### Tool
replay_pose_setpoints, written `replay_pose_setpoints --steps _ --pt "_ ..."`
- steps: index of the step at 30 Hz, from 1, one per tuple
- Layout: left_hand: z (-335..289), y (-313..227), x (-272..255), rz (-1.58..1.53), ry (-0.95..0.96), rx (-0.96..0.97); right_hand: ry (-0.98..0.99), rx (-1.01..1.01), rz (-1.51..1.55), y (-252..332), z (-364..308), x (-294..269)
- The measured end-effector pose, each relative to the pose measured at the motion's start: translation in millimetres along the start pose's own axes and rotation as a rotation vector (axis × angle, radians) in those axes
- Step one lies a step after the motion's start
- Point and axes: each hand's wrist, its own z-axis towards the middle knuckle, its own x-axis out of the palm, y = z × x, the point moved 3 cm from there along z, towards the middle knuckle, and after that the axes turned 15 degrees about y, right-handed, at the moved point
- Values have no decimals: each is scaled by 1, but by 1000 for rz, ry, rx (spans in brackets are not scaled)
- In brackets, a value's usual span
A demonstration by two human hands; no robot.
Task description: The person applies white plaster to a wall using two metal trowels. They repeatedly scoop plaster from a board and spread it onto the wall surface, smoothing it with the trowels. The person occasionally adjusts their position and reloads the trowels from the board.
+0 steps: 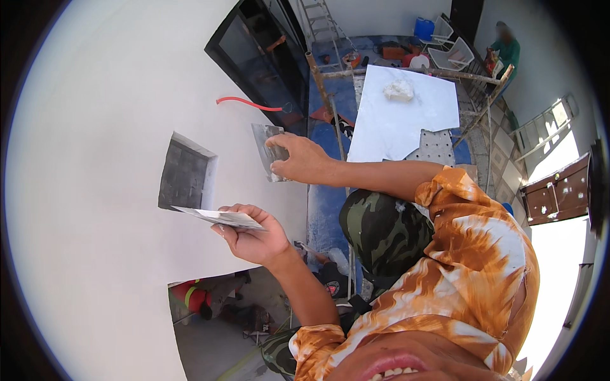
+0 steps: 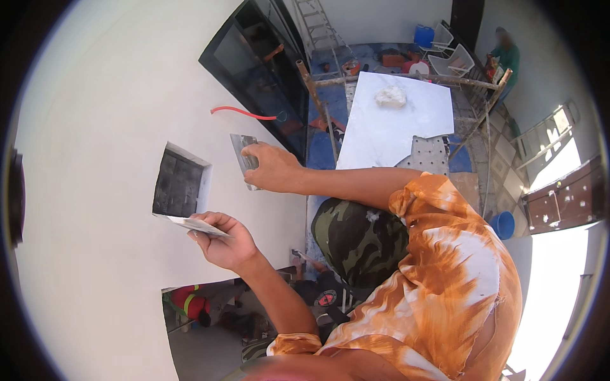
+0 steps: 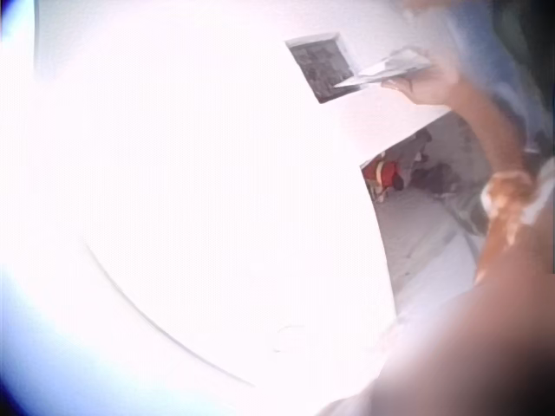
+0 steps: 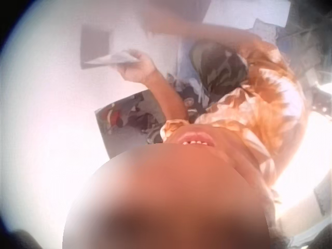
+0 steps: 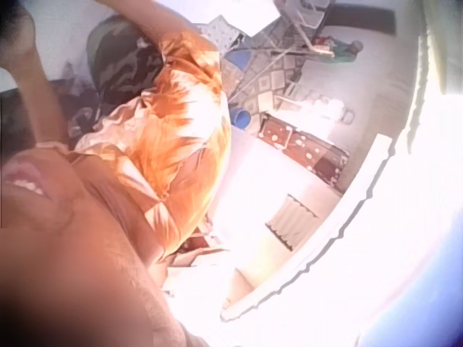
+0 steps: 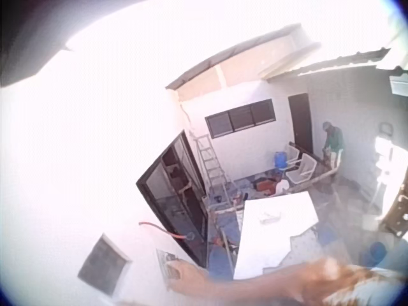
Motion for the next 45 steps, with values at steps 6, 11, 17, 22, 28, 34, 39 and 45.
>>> replay_pose_setpoints --steps 6,11,17,22,28,34,39,45 --pt "-5 24 -25 45 -159 -78 -106 -100 67 -5 -8 14" --pt "7 28 -30 299 -150 -85 -19 -132 64 0 -9 30" --pt "7 33 -41 513 -326 -22 -24 -147 52 -2 -15 22" --pt "14 28 -52 603 -370 -48 9 -146 60 -6 -14 28" --pt "17 20 -60 677 -348 -32 63 -102 36 1 -22 33" --pt "8 -7 -75 449 -458 78 -108 -99 -83 0 -27 12" --pt "-23 -40 -64 224 -464 33 -331 -87 50 -39 -43 -17" --pt "-29 -29 -19 -236 -286 -68 -157 -65 -160 -37 -77 -10"
